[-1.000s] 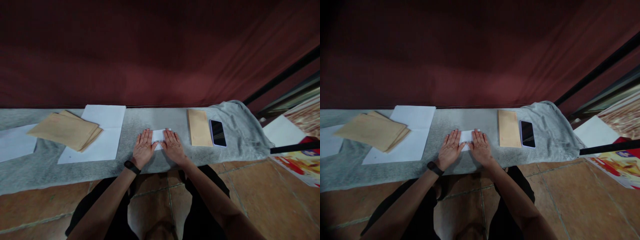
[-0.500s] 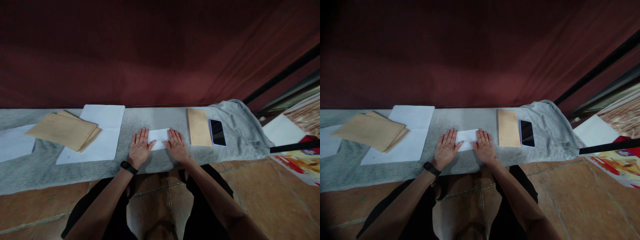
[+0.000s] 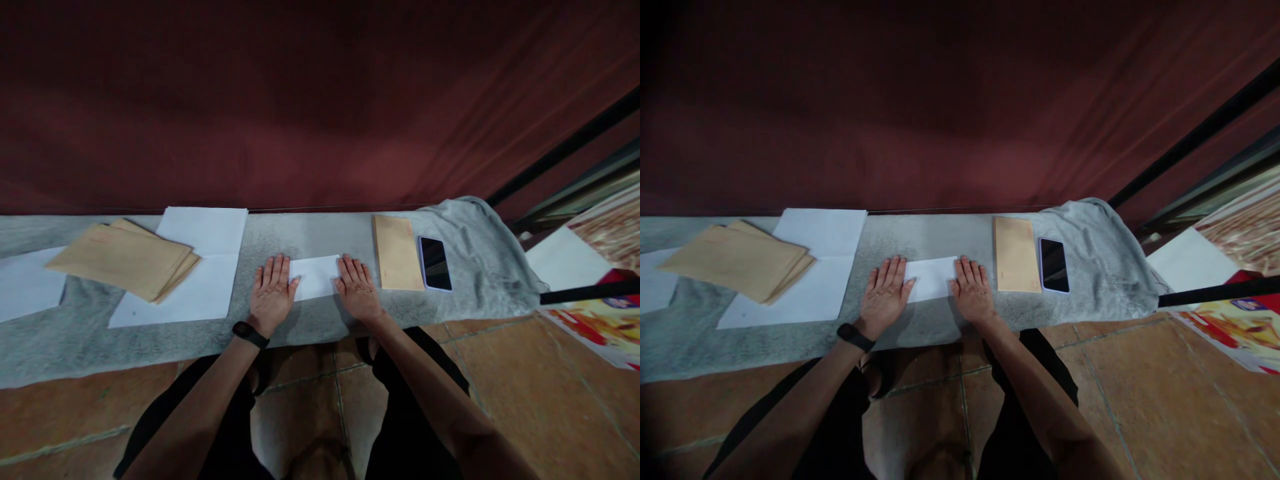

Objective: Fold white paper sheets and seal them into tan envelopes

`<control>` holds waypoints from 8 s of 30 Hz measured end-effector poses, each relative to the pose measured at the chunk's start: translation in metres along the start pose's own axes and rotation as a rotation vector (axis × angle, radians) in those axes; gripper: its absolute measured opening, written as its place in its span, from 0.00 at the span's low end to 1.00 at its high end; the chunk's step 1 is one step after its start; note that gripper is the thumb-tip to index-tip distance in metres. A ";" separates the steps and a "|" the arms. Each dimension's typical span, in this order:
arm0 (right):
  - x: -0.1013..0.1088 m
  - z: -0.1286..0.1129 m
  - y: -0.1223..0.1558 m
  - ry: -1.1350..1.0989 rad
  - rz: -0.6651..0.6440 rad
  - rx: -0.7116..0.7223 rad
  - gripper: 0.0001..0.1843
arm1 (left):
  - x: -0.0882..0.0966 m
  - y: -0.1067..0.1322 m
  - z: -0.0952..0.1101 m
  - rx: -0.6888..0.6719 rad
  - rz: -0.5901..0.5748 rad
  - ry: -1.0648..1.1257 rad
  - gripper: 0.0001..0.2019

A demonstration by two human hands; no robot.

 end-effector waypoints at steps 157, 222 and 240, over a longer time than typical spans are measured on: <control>0.006 0.003 -0.017 -0.251 0.038 -0.005 0.27 | -0.016 -0.029 0.052 -0.164 -0.179 0.072 0.33; 0.015 0.031 -0.040 -0.829 -0.041 -0.055 0.25 | 0.046 -0.015 0.003 0.032 0.111 0.679 0.11; 0.020 0.010 -0.026 -0.313 -0.252 -0.247 0.10 | 0.005 -0.028 -0.004 0.235 0.085 0.747 0.24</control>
Point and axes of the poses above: each hand's wrist, its own y-axis away from the middle knuckle, its own x-axis out of the back of the hand, z = x × y, the point moved 3 cm from there along -y, towards the middle knuckle, and after that the axes turned 10 degrees about y, right-handed, at the moved point
